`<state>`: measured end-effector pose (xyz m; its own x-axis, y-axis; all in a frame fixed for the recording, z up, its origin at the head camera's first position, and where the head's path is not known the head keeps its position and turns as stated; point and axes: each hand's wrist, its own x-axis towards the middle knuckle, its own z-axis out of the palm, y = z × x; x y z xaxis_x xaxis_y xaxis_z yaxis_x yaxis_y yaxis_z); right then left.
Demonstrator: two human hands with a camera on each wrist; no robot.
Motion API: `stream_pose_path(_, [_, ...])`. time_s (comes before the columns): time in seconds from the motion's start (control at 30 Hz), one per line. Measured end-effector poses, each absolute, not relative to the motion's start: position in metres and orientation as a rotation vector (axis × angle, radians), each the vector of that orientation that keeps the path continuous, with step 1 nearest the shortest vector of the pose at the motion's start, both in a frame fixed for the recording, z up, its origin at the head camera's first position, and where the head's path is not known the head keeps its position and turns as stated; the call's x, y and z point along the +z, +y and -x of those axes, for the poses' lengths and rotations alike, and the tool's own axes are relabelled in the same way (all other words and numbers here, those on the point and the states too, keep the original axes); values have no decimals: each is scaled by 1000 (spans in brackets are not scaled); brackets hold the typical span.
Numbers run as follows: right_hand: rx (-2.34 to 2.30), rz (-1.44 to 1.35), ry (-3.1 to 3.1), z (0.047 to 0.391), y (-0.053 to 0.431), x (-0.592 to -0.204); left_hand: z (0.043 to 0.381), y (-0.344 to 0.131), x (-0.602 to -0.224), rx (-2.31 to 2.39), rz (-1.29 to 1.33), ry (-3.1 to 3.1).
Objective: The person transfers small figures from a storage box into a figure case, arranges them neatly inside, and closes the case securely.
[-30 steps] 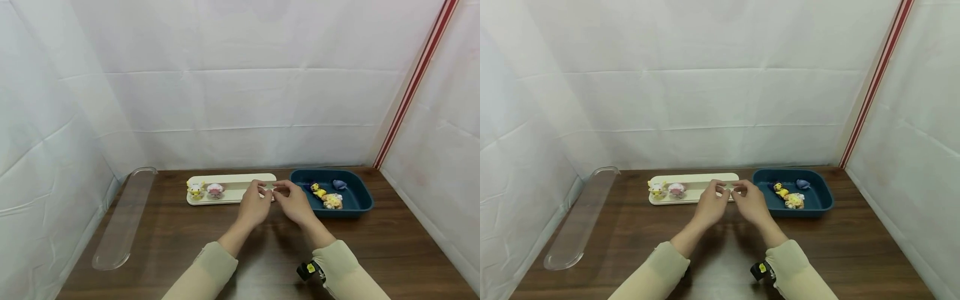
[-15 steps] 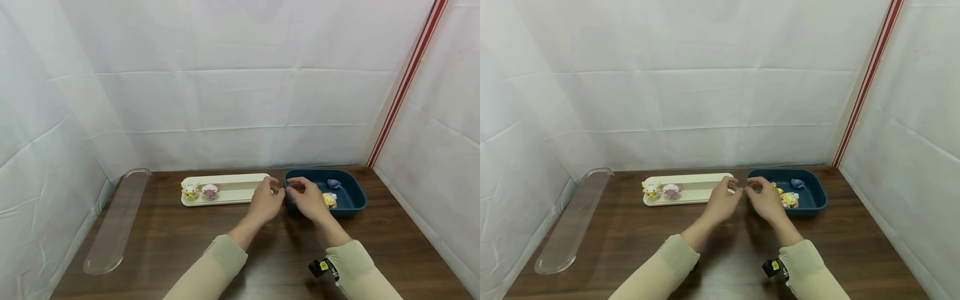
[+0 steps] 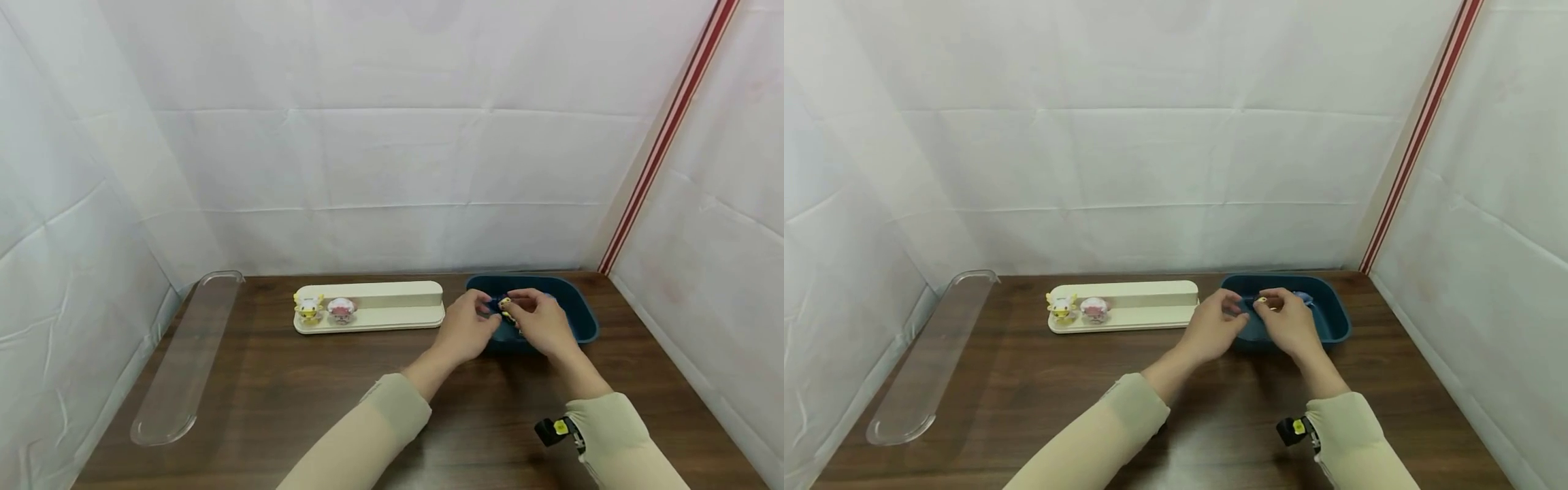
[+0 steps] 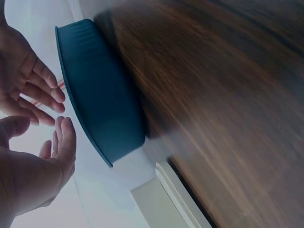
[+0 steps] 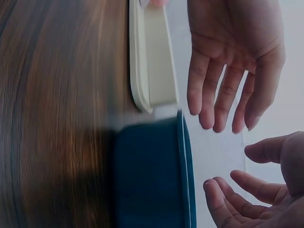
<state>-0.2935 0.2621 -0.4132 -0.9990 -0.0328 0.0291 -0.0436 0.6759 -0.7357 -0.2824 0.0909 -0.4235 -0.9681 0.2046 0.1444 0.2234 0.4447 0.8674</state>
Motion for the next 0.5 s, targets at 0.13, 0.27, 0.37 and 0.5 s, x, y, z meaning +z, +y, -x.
stream_pose_path(0.13, [1132,-20,-2906,296,278,-414,287,104,-424,-1551,429,-2693])
stream_pose_path(0.27, [1060,1,-2942,299,292,-416,292,116,-426,-1451,450,-2768])
stream_pose_path(0.37, [1026,5,-2968,302,300,-418,296,123,-428,-1331,466,-2829])
stream_pose_path(0.5, [970,26,-2989,308,309,-421,301,130,-429,-1215,480,-2879])
